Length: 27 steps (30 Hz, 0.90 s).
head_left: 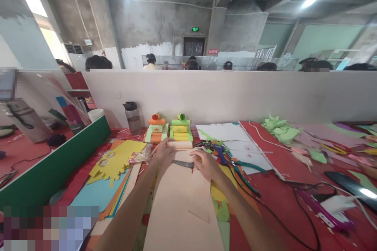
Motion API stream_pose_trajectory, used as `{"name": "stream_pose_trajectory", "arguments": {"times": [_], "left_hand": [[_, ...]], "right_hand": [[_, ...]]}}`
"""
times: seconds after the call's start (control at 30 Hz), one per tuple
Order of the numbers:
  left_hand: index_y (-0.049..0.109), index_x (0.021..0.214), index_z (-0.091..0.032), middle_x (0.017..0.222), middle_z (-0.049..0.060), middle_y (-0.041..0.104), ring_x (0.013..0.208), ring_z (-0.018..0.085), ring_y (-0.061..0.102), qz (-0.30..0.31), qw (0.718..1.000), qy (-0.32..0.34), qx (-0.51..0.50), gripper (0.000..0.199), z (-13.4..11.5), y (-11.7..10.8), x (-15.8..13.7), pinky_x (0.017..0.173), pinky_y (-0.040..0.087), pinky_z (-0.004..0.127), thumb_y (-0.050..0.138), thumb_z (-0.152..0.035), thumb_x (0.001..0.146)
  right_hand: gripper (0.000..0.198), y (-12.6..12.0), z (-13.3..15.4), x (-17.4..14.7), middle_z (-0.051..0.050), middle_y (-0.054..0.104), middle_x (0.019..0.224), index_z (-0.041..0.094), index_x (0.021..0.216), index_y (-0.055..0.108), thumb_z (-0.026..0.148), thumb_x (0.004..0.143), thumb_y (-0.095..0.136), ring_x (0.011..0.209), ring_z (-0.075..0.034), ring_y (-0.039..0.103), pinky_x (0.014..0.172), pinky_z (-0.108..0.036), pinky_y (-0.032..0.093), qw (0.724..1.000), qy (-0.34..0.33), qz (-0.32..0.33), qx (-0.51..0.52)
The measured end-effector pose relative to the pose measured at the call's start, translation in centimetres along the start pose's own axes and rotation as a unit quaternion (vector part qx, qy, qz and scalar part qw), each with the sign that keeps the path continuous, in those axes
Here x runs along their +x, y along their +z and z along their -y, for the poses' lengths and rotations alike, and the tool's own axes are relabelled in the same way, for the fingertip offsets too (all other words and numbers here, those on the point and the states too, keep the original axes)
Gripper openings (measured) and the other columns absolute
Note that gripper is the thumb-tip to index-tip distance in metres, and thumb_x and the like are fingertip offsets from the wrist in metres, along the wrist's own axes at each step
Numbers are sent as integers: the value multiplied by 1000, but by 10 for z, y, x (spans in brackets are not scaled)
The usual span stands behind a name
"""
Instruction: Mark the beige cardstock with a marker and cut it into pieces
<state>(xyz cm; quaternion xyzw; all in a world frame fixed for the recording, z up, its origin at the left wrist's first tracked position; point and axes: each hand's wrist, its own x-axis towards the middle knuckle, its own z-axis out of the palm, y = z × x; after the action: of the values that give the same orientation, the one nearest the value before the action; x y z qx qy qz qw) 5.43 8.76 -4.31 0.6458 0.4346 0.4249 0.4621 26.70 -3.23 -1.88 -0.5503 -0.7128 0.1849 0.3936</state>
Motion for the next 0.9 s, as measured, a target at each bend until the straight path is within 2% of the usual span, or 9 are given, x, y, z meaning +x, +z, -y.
{"name": "stream_pose_trajectory", "arguments": {"times": [0.23,0.4,0.47,0.6,0.73,0.8,0.9], "left_hand": [[49,108,-21,69,-7,51,58,10,52,-16,999,-13,-38,43,15,10,8,55,39,19,70,-25,72],[51,105,-20,71,-7,53,59,9,51,13,999,-4,-49,43,10,5,8,55,41,19,73,-30,70],[55,102,-19,76,-4,57,64,10,54,38,998,8,-53,41,2,-1,5,59,43,20,74,-31,68],[62,98,-16,79,-1,61,71,13,58,69,996,18,-50,42,-15,-19,-5,65,48,23,78,-29,61],[63,99,-17,76,-2,60,68,13,59,39,999,15,-35,41,-27,-40,-26,62,48,24,77,-29,63],[62,96,-17,81,0,62,71,13,60,19,999,18,-31,31,-31,-48,-39,65,49,24,71,-35,72],[59,88,-17,69,-3,56,59,11,55,-15,1000,17,-18,28,-32,-58,-55,57,45,22,64,-43,80]], "right_hand": [[19,-3,14,-4,-8,72,106,21,100,72,17,88,57,106,-25,62,97,-40,46,995,-34,54,-78],[20,-7,13,-6,-7,71,108,22,103,72,17,87,61,106,-25,61,97,-39,45,995,-42,58,-72],[24,-10,13,-8,-6,71,108,23,107,72,19,84,68,106,-24,61,97,-37,45,992,-61,81,-69],[35,-16,17,-12,-5,71,110,27,111,73,31,77,80,106,-25,60,94,-36,46,974,-121,172,-84],[30,-13,22,-14,-4,73,110,28,101,77,36,74,84,106,-25,60,98,-39,42,947,-177,245,-106],[24,-9,24,-16,-2,74,102,29,93,78,35,71,86,103,-25,60,94,-38,42,940,-178,268,-117],[21,-4,25,-17,-1,72,96,28,85,77,31,67,88,98,-24,60,88,-36,40,931,-168,289,-147]]}}
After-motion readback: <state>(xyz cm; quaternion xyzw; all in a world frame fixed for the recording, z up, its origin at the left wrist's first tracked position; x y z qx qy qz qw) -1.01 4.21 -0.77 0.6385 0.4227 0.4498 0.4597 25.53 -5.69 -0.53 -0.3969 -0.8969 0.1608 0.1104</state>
